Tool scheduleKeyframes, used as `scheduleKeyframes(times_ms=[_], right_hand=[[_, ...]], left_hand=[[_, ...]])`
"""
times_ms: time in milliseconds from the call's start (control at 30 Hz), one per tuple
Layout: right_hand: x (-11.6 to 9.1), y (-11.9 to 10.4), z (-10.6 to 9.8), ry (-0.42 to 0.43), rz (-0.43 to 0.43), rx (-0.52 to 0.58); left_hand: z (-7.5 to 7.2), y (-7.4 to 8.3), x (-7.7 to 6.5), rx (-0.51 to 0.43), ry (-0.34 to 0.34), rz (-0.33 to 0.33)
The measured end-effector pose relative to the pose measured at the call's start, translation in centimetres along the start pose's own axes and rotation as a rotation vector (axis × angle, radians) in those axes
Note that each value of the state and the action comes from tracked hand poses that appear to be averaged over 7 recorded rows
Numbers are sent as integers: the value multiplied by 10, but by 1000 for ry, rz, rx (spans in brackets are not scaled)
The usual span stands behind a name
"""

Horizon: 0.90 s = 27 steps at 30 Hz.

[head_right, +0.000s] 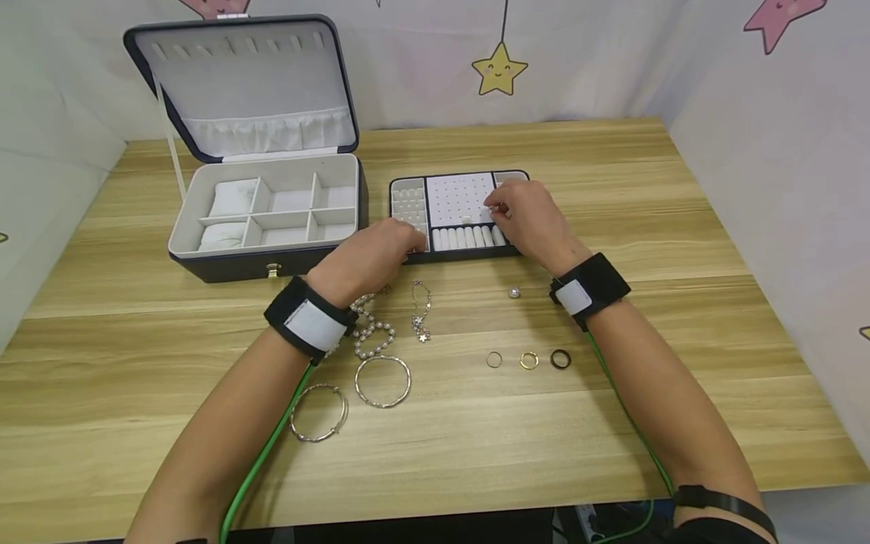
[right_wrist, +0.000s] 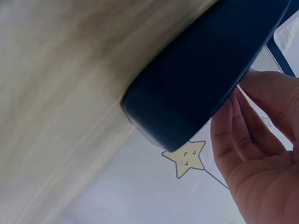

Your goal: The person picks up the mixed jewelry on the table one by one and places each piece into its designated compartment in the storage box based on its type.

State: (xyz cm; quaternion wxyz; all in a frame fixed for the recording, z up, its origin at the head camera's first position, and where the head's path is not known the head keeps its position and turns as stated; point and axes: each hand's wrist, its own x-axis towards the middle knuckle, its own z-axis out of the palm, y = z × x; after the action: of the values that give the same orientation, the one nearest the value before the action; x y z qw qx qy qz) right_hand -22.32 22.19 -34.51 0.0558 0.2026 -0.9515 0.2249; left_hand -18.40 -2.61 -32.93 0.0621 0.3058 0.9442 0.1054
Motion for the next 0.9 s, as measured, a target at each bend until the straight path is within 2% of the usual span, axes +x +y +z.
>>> scheduleKeyframes(times_ms=[200,400,600,900], right_hand=[[-1,-5,-8,5,-15,-12],[-7,-12,-17,-26,-45,-26],[-12,-18,-25,-113,-52,-43],[-22,-27,-42,-266,-19,-85]], left_hand=[[-1,0,-1,1,6,2],[0,0,-1,-12,2,1],[-1,0,-2,-14,2,-7],[-1,1,-2,-16,3,-10]])
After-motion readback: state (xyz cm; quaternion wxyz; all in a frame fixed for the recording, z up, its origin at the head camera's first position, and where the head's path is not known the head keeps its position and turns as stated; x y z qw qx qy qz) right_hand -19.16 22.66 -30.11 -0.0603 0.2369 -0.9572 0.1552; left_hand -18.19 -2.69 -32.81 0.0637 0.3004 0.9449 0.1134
